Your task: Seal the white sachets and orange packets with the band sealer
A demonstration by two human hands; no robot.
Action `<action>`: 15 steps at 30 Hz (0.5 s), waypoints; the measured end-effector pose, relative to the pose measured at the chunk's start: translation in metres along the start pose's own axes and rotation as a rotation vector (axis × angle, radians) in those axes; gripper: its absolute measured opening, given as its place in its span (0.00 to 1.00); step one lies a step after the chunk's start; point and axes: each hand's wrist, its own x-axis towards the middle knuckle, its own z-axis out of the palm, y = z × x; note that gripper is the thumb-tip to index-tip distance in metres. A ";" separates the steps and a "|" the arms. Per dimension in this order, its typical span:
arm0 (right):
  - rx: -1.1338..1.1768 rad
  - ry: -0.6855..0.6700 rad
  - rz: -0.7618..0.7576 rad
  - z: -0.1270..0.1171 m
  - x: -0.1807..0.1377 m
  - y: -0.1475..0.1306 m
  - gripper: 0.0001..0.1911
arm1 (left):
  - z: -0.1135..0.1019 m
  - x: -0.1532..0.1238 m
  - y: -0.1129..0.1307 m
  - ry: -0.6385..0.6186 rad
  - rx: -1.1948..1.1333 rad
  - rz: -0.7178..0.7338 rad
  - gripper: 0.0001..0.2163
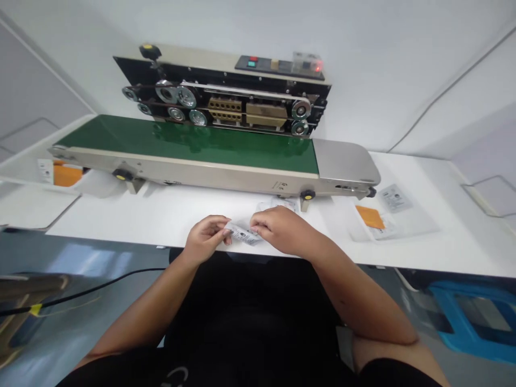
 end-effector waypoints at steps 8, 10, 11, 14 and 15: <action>-0.121 -0.120 -0.024 -0.003 0.009 -0.008 0.12 | -0.001 -0.001 -0.003 0.048 -0.022 0.066 0.11; -0.015 -0.041 0.029 -0.017 0.005 0.002 0.12 | -0.003 0.000 -0.003 0.044 -0.015 0.103 0.14; 0.087 0.054 0.070 -0.028 0.003 0.010 0.10 | -0.004 0.000 -0.003 0.041 0.000 0.120 0.15; 0.407 0.581 0.208 -0.071 0.002 0.043 0.12 | -0.006 0.004 0.000 -0.042 0.180 0.155 0.16; 0.486 0.775 0.251 -0.085 0.005 0.055 0.13 | -0.005 0.006 0.001 -0.099 0.291 0.166 0.16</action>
